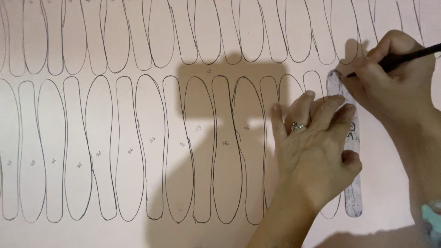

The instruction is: The person holds a shoe insole-shaped template on a large pink sheet of paper already covered with similar traced outlines and traces around its edge with a pen. They reposition the template repeatedly to trace additional outlines, then set the pen down and pick up a cloth.

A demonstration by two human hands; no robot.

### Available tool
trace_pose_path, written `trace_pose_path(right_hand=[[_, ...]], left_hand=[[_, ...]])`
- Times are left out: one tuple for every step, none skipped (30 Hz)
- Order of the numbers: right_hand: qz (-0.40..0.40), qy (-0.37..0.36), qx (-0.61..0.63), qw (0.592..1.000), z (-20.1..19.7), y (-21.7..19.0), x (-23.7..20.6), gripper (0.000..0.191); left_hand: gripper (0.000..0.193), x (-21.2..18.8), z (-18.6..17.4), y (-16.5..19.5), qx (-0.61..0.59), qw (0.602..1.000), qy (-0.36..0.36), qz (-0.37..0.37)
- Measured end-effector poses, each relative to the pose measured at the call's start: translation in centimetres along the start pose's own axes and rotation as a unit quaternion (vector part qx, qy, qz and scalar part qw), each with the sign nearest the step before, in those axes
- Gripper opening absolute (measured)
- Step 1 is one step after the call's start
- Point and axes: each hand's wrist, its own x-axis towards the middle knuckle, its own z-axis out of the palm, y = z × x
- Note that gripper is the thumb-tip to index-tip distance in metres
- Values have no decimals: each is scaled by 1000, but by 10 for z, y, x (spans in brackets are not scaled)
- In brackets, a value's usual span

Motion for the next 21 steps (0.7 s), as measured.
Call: trace_pose_path(right_hand=[[-5, -1, -12, 1000, 0, -1, 0, 35], [-8, -2, -24, 1000, 0, -2, -1, 37], [-9, -2, -34, 999, -1, -3, -2, 37], [-9, -2, -44, 999, -2, -4, -3, 37], [-8, 1, -50, 999, -3, -5, -5, 35], [-8, 2, -55, 998, -4, -6, -6, 34], [-6, 3, -60, 998, -5, -6, -8, 33], [-3, 4, -65, 998, -6, -6, -9, 32], [-1, 5, -69, 998, -6, -6, -11, 32], [-9, 7, -56, 998, -6, -5, -13, 35], [-18, 9, -43, 999, -6, -4, -14, 38], [-23, 11, -29, 999, -6, -4, -17, 40], [-29, 12, -16, 999, -5, -4, -19, 42], [-31, 11, -2, 999, -5, -4, -21, 42], [-22, 15, -14, 1000, -5, -6, -24, 39], [-13, 19, -25, 999, -5, -8, -27, 36], [6, 29, -62, 998, -7, -11, -30, 30], [24, 37, -97, 994, -8, -14, -33, 24], [23, 35, -100, 994, -8, -17, -36, 24], [23, 33, -104, 994, -8, -21, -39, 25], [37, 38, -97, 994, -8, -24, -44, 24]], left_hand=[[71, 0, 0, 0, 3, 1000, -1, -1], [70, 0, 0, 1, 6, 1000, -1, -2], [70, -1, 0, 1, 7, 1000, -3, -3], [69, -1, 0, 2, 9, 1000, -4, -3], [70, -1, 0, 2, 7, 1000, -3, -1], [71, 0, 0, 1, 4, 1000, -1, 0], [71, 0, 0, 1, 2, 1000, 1, 1], [72, 0, 1, 1, 4, 1000, 1, 0], [73, 1, 1, 1, 6, 1000, -1, 1], [74, 1, 2, 1, 8, 1000, -3, 0], [73, 0, 2, 1, 8, 1000, 2, -1], [72, -1, 3, 2, 7, 1000, 6, -2], [72, -2, 3, 2, 6, 1000, 11, -3], [72, -2, 3, 2, 6, 1000, 7, -3], [73, -2, 3, 2, 6, 1000, 4, -2], [74, -1, 3, 2, 5, 1000, 1, -2], [73, -1, 3, 2, 3, 1000, -1, -4], [73, -1, 3, 3, 2, 1000, -3, -6], [72, -1, 2, 3, 0, 1000, -6, -9], [73, -1, 2, 3, 0, 1000, -5, -9], [73, -1, 2, 3, 0, 1000, -5, -8]])
